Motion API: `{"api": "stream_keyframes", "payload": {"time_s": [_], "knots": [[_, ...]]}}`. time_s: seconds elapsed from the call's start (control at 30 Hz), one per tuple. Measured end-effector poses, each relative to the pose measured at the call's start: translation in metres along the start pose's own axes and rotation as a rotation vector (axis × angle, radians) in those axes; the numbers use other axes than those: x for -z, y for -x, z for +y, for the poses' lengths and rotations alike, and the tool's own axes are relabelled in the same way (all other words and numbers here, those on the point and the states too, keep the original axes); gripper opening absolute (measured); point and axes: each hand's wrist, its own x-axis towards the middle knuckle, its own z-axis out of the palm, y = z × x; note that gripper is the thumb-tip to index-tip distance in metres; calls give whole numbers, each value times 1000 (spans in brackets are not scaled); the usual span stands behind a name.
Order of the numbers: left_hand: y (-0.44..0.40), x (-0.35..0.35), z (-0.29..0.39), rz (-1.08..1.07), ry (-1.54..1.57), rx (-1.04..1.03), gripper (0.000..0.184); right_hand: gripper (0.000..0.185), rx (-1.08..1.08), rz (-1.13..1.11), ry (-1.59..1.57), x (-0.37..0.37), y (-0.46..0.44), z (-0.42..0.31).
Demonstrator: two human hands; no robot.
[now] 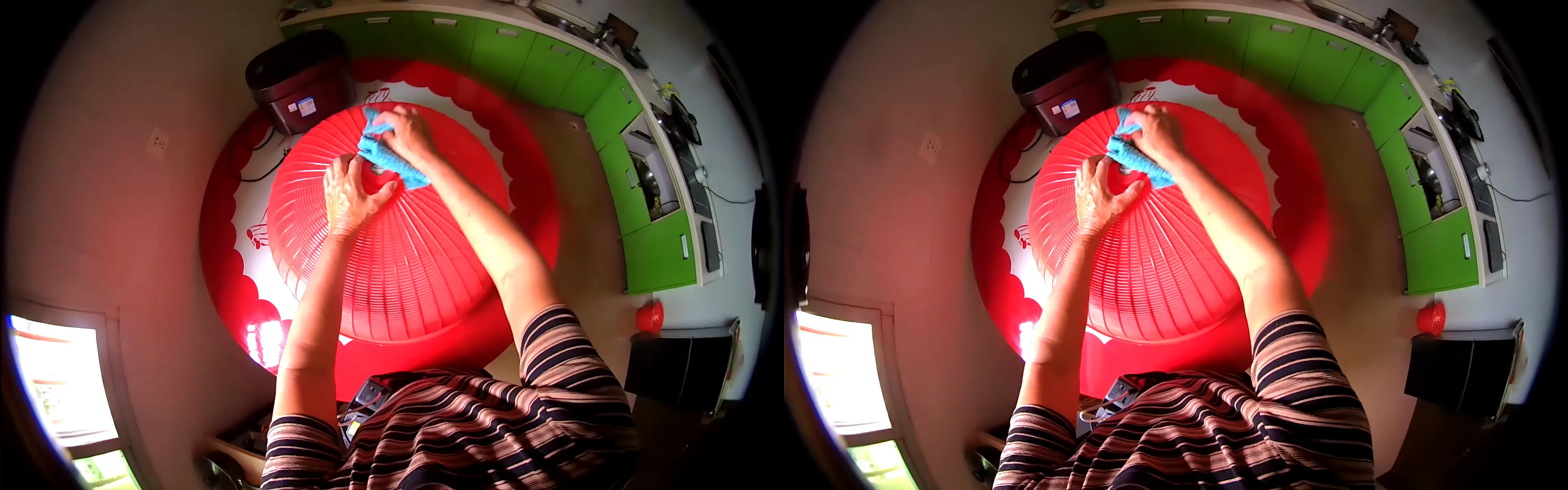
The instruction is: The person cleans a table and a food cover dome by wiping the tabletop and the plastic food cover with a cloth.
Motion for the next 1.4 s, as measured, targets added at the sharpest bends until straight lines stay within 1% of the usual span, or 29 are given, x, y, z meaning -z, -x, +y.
{"api": "stream_keyframes", "payload": {"time_s": [0.03,0.1,0.17,0.23,0.3,0.37,0.43,0.5,0.6,0.67,0.73,0.8,0.9,0.97,1.1,1.17,1.2,1.23,1.33,1.37,1.4], "knots": [[0,3,1,-29,7,4,70,20,-15,-6,22,15,17,-10],[1,0,-3,7,19,-44,67,19,-75,-2,-20,35,41,-21],[3,-1,-5,5,30,-46,68,27,-30,80,48,50,74,-27],[2,-3,-6,26,16,-44,68,32,0,78,103,69,112,-30],[2,-4,-9,-18,-6,-15,70,32,15,89,133,88,153,-32],[1,-1,-6,-37,13,-4,70,31,52,102,98,108,185,-38],[3,0,-5,-30,19,-9,68,30,34,81,90,121,209,-47],[0,-1,-4,-25,18,-16,66,22,57,99,103,124,220,-51],[2,0,-5,-39,-6,-23,64,21,75,107,166,115,200,-39],[1,0,-4,-40,-1,-23,64,20,90,110,224,103,167,-26],[3,3,-3,-43,2,-18,65,18,33,103,267,88,130,-15],[1,5,0,-53,18,16,68,17,-5,147,286,74,97,-2],[1,4,-1,-49,31,-11,72,19,-53,182,315,53,48,23],[1,3,-3,-73,4,12,71,21,-159,79,316,42,17,36],[-2,8,4,-81,54,26,72,27,-344,0,322,23,-32,65],[-2,6,3,-44,62,11,70,29,-490,-141,273,18,-54,77],[-2,7,4,-44,57,17,70,31,-540,-152,224,10,-62,90],[-2,8,6,-62,53,40,70,31,-535,-156,215,1,-69,100],[0,5,3,-74,42,51,71,32,-644,-115,259,-11,-76,107],[1,5,4,-75,43,51,71,32,-645,-115,260,-9,-71,106],[1,5,4,-67,52,42,71,31,-558,-124,268,-2,-65,99]]}}
